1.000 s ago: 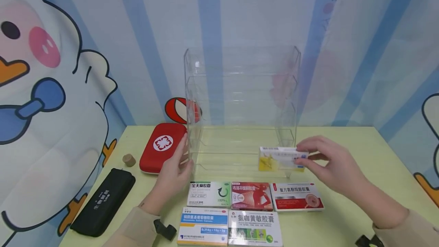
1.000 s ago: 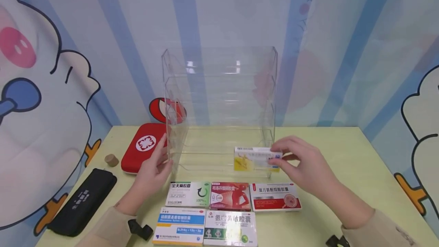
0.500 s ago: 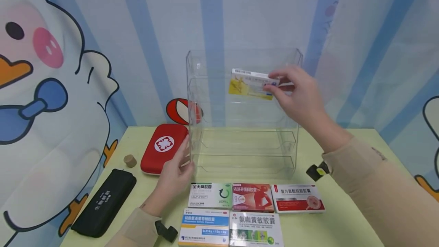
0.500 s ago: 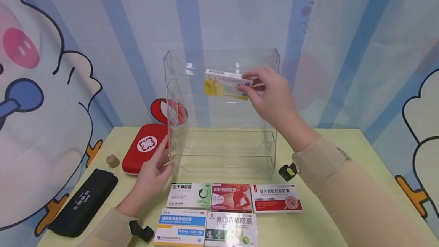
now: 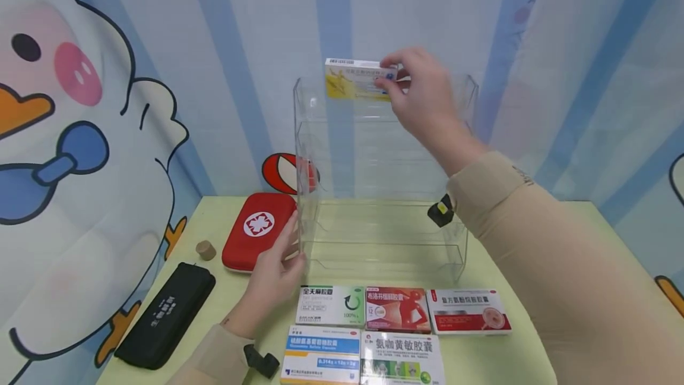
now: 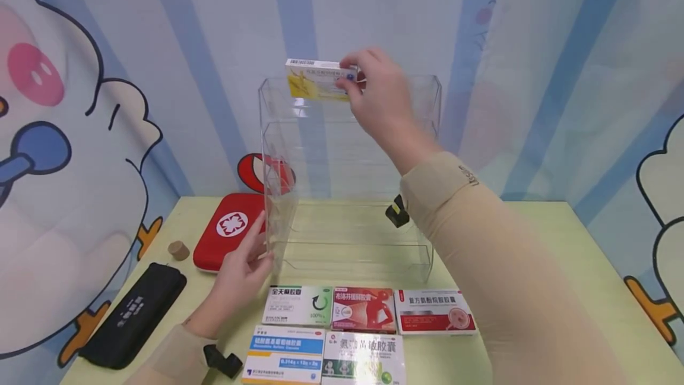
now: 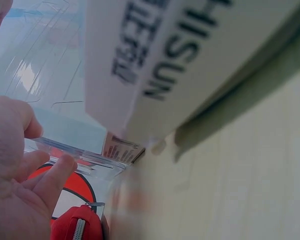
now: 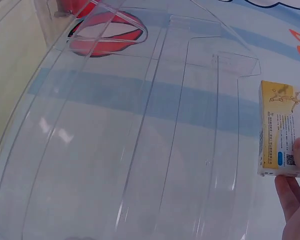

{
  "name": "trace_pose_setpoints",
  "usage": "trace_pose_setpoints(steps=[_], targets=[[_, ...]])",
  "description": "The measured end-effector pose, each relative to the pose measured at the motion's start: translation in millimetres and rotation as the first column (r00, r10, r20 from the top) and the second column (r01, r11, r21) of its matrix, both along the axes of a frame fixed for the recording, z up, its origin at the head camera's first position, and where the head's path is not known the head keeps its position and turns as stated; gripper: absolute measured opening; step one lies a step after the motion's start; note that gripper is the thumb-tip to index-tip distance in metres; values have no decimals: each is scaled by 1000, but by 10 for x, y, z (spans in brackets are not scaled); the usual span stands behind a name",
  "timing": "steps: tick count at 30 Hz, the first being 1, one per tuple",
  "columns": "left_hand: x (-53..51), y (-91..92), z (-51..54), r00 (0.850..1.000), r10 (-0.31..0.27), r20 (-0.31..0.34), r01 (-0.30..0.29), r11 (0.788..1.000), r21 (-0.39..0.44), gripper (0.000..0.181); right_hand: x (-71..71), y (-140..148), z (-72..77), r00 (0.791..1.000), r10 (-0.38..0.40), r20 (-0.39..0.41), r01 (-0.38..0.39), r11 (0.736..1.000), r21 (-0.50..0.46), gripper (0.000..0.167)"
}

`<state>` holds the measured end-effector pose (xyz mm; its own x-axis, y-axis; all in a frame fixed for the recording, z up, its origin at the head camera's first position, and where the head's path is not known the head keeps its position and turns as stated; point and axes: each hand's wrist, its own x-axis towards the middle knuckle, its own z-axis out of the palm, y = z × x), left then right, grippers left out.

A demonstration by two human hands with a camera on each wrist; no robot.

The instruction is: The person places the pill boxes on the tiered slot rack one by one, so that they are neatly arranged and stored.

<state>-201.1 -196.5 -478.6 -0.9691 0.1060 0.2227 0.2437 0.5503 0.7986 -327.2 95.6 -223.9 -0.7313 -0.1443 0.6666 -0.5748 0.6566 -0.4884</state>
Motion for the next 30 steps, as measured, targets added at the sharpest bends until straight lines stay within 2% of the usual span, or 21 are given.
trace_pose_setpoints(steps=[5, 11, 20, 25, 30], targets=[[6, 16, 3, 1000, -7, -6, 7, 1000, -2, 98, -111, -176, -31, 999, -42, 17, 42, 999, -18, 24], [12, 46, 4, 1000, -7, 10, 7, 1000, 9, 98, -176, -319, -89, 999, -45, 28, 45, 999, 4, 23], [-7, 70, 0, 1000, 0, 26, -1, 1000, 7, 99, -207, -331, -175, 998, -28, 61, 27, 999, 18, 21], [-13, 77, -3, 1000, 2, 31, -2, 1000, 4, 99, -222, -316, -256, 994, -6, 110, 9, 999, -34, 21], [-20, 65, -5, 999, 3, 36, -3, 1000, 4, 99, -246, -318, -332, 991, -19, 131, 28, 998, -64, 23]])
